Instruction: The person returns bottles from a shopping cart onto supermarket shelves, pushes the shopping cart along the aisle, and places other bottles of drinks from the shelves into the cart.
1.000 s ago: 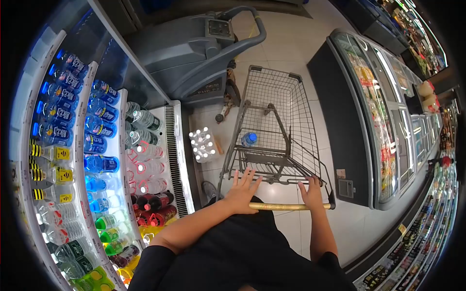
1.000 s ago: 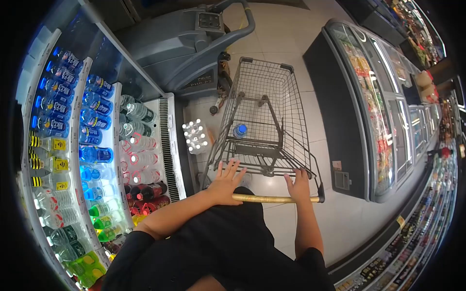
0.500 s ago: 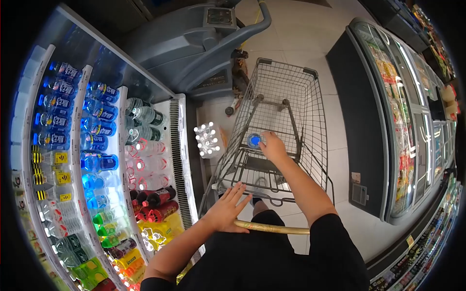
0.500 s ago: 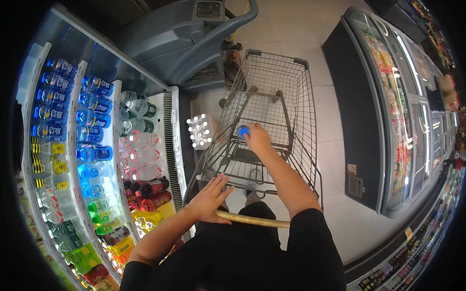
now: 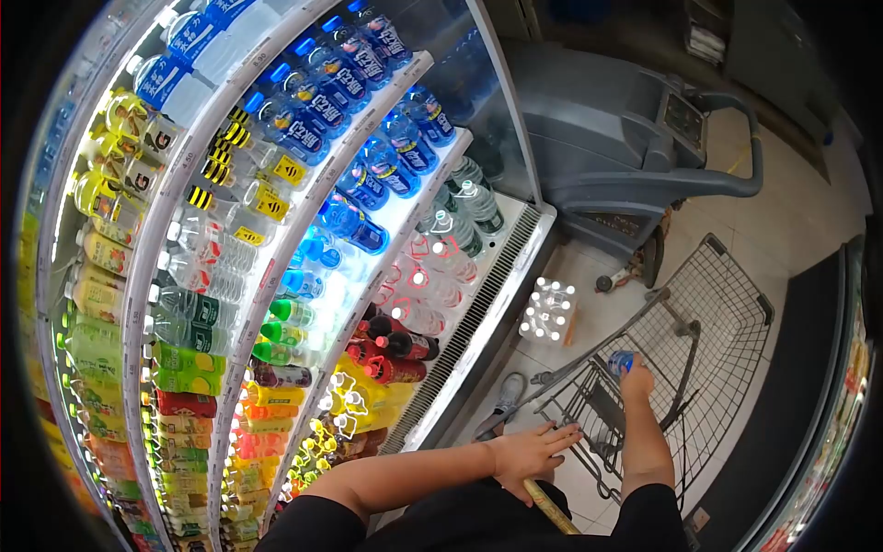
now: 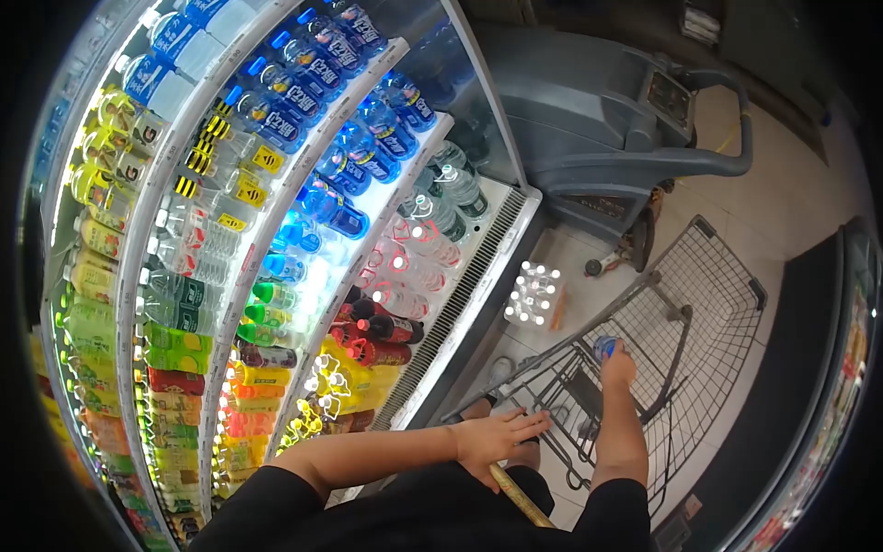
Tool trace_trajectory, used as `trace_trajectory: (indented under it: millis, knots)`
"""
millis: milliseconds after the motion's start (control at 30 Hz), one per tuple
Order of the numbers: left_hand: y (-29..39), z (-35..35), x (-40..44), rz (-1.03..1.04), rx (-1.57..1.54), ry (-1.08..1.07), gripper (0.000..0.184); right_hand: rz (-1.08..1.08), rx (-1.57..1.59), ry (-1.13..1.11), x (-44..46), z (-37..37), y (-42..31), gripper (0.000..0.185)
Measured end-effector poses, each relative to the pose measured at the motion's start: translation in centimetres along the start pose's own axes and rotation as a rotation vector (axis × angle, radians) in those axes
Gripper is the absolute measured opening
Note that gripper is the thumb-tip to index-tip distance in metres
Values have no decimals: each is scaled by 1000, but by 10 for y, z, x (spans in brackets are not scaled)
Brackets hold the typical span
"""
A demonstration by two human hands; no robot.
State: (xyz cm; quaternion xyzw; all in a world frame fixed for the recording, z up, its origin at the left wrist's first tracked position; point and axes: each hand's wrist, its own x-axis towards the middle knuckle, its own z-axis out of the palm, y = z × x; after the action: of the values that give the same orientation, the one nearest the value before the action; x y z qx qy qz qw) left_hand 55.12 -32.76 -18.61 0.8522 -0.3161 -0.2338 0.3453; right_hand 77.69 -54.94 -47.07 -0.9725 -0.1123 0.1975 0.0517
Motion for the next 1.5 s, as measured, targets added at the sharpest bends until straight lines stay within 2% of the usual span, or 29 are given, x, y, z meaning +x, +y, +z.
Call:
trace_trajectory:
  millis: [67, 167, 267, 300, 367, 400, 433, 533, 600, 667, 733, 800, 833, 900, 933, 1000, 1033, 1100, 1167, 1233, 1300, 1367, 1500]
  knots:
    - [-3, 0, 2, 12, -12, 3, 88, -51, 60, 127, 1, 11, 6, 50]
    - [-4, -3, 4, 35, -5, -29, 90, -22, 153, 143, -16, 17, 4, 49]
    - [-6, -14, 8, 92, 42, -54, 91, 129, 271, 169, -35, -7, 7, 46]
    - [-7, -10, 7, 68, 66, -1, 91, 152, 281, 214, -43, -21, 12, 44]
    - [-10, -1, 9, 48, 131, 55, 90, 156, 304, 338, -52, -80, 16, 41]
    - [-8, -5, 10, 27, 179, 0, 93, 159, 272, 328, -64, -128, 11, 40]
    - [-7, -5, 11, 24, 246, 12, 93, 63, 262, 465, -72, -159, 14, 38]
    - [-6, -14, 16, 115, 250, 25, 92, -72, 243, 581, -108, -270, 6, 34]
    - [-3, -34, 22, 58, 176, 189, 91, -128, 258, 663, -150, -347, -13, 33]
    - [3, -73, 43, 161, 94, 444, 94, -205, 274, 690, -198, -423, -38, 33]
    - [20, -128, 67, 298, 84, 640, 110, -347, 265, 717, -240, -491, -61, 31]
    - [55, -194, 82, 401, 35, 751, 117, -413, 291, 754, -277, -544, -88, 31]
    - [70, -220, 84, 427, 35, 746, 117, -415, 331, 789, -292, -566, -101, 32]
    - [92, -261, 86, 495, -279, 638, 123, -416, 501, 770, -315, -601, -115, 34]
    - [94, -275, 90, 510, -271, 637, 123, -452, 634, 728, -325, -611, -118, 33]
    - [96, -295, 90, 704, -281, 450, 115, -469, 749, 703, -328, -619, -124, 32]
    - [98, -294, 84, 704, -270, 451, 115, -483, 871, 660, -328, -620, -127, 31]
    - [106, -275, 70, 515, -1008, -64, 106, -473, 902, 637, -314, -605, -128, 34]
    - [102, -239, 65, 388, -1266, 2, 92, -371, 1153, 575, -291, -580, -128, 42]
    - [97, -215, 62, 250, -1466, 17, 83, -285, 1012, 704, -281, -541, -121, 59]
    - [84, -204, 60, 211, -1490, 62, 78, -318, 1290, 706, -288, -488, -124, 67]
    - [74, -197, 53, 168, -1526, 128, 74, -270, 1464, 605, -306, -447, -137, 75]
    - [70, -191, 31, 101, -1514, 246, 71, -284, 1551, 405, -319, -374, -159, 78]
